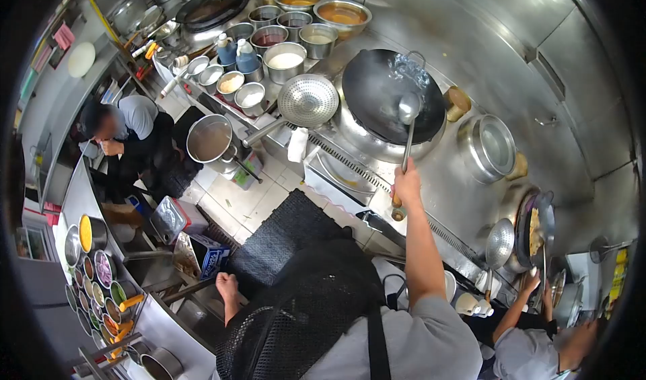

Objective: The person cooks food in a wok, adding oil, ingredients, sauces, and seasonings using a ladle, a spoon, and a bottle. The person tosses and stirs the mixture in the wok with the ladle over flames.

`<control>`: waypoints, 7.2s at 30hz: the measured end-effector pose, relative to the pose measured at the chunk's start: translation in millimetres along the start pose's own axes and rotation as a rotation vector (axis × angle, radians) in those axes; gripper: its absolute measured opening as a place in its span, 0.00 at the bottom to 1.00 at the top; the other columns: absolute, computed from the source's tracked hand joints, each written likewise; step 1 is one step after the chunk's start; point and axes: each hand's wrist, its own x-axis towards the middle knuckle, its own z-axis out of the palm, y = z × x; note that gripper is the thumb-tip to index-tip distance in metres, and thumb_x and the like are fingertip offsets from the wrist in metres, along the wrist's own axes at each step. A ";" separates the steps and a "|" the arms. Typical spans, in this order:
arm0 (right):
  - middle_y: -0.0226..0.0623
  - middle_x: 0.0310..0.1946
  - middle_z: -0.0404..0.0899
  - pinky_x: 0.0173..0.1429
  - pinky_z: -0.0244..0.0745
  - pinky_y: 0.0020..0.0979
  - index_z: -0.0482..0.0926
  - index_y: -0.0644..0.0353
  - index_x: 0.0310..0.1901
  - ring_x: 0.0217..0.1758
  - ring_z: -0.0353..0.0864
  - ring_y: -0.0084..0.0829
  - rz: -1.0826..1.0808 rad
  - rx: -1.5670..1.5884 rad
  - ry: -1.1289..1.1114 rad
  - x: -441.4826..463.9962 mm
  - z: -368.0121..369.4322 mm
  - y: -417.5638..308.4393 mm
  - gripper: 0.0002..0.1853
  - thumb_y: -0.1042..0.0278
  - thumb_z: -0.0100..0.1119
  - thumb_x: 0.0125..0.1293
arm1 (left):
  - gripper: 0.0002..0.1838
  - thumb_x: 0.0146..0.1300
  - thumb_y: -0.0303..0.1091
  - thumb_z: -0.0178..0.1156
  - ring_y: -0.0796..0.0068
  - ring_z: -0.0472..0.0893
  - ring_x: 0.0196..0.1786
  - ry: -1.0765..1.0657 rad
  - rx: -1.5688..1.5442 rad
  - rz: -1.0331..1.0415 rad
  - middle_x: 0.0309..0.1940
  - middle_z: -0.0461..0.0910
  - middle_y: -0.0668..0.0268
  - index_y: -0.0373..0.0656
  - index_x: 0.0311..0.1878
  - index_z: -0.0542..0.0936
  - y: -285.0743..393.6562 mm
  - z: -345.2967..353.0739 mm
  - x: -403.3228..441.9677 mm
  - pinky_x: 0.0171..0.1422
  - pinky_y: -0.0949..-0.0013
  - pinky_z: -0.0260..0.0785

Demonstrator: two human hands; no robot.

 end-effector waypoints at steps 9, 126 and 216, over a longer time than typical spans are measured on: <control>0.55 0.43 0.87 0.46 0.84 0.47 0.64 0.51 0.80 0.38 0.89 0.48 -0.278 -0.488 0.026 108.1 -7.5 21.4 0.35 0.67 0.60 0.71 | 0.18 0.75 0.41 0.59 0.69 0.82 0.22 -0.378 0.154 -0.180 0.20 0.78 0.64 0.35 0.34 0.80 58.0 31.2 34.3 0.27 0.69 0.75; 0.36 0.25 0.78 0.23 0.77 0.31 0.69 0.61 0.73 0.21 0.78 0.28 -0.311 -0.177 0.066 62.3 26.9 27.6 0.25 0.68 0.57 0.78 | 0.14 0.67 0.21 0.59 0.71 0.87 0.30 -0.131 -0.029 -0.402 0.37 0.81 0.62 0.37 0.55 0.75 -38.9 -31.7 -19.1 0.26 0.74 0.73; 0.32 0.31 0.79 0.48 0.76 0.40 0.82 0.58 0.46 0.35 0.76 0.30 -0.042 -0.140 -0.382 100.7 -46.7 9.2 0.16 0.51 0.63 0.73 | 0.20 0.79 0.47 0.57 0.71 0.88 0.26 0.934 -0.232 -0.183 0.24 0.86 0.60 0.35 0.42 0.82 27.0 -142.5 -103.6 0.32 0.68 0.77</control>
